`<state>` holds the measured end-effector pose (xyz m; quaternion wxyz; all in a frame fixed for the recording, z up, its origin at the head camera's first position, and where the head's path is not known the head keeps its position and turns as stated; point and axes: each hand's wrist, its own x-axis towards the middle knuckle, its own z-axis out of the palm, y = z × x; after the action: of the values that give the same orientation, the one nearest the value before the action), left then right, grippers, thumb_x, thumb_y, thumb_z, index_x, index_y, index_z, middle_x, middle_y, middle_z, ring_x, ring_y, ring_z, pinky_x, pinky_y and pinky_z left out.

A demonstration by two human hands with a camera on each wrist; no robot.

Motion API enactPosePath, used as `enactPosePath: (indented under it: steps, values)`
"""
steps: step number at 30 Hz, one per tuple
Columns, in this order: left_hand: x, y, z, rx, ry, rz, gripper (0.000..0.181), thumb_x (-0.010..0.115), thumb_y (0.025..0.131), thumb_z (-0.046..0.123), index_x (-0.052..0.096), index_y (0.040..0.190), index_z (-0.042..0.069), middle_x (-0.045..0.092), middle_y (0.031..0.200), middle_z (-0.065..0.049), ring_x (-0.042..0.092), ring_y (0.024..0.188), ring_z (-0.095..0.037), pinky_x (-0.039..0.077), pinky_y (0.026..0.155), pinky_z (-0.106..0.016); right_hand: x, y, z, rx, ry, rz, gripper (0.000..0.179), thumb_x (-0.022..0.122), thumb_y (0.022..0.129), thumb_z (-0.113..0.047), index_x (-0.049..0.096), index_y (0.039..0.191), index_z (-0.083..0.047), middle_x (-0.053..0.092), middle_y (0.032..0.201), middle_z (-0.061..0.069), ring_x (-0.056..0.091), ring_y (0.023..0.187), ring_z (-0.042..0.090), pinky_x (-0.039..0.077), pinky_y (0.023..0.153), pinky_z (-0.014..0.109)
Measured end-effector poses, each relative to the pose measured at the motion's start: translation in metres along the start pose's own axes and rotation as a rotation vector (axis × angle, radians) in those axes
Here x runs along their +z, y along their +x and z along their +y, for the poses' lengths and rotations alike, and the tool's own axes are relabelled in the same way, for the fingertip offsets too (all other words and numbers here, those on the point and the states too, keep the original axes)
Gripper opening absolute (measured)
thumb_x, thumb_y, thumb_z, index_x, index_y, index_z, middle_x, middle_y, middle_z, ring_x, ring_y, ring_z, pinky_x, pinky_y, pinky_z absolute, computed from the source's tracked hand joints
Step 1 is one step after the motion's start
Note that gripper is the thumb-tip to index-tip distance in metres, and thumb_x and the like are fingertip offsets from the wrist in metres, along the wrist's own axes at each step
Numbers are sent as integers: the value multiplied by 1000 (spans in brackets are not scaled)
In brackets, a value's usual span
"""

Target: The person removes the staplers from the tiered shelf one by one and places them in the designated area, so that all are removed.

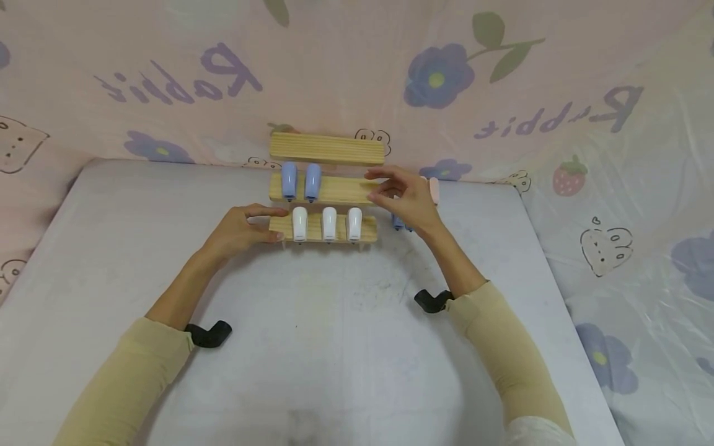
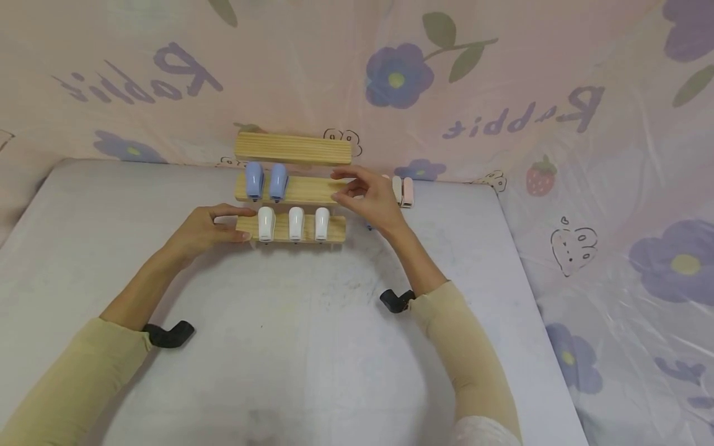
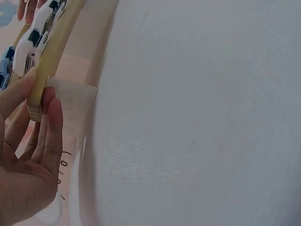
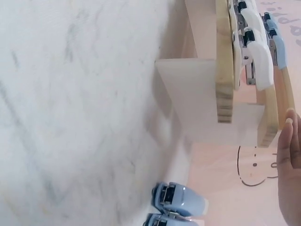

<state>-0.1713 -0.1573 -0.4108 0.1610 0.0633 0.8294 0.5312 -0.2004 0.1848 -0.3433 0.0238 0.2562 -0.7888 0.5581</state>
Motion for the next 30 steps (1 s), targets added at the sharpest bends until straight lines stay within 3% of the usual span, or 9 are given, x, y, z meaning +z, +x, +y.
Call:
enactPosePath:
  steps: [5,10,17,25,30]
  values:
    - [0,1,-1,2,-8,-2,56,87,78,28,68,128,13,51,146,-11,28,145,-33,23,112,-60,5,7,17,-9,42,-9,44,73,85,7,61,128,6,66,120,22,68,89,23,54,79,29]
    - [-1,1,-1,8,-15,-17,58,86,79,27,67,130,11,50,147,-11,29,144,-34,24,112,-59,12,12,20,-26,48,-41,44,75,86,2,61,128,3,66,121,16,68,92,23,55,80,32]
    - [0,1,-2,3,-32,-15,57,86,79,23,66,131,10,48,148,-12,29,144,-32,25,112,-58,23,22,11,8,62,-65,46,75,86,1,61,130,-1,64,124,17,66,100,27,54,86,34]
    - [1,2,-2,3,-6,-8,56,87,78,29,68,129,13,50,147,-10,30,144,-31,24,113,-57,34,25,-20,51,69,-125,47,72,87,6,55,131,9,60,127,25,62,108,42,52,93,40]
    - [0,3,-2,-10,13,-2,55,87,78,29,69,128,15,51,147,-9,28,145,-32,20,114,-59,42,30,-18,57,29,-150,50,73,87,3,54,133,8,58,130,27,61,111,42,49,97,45]
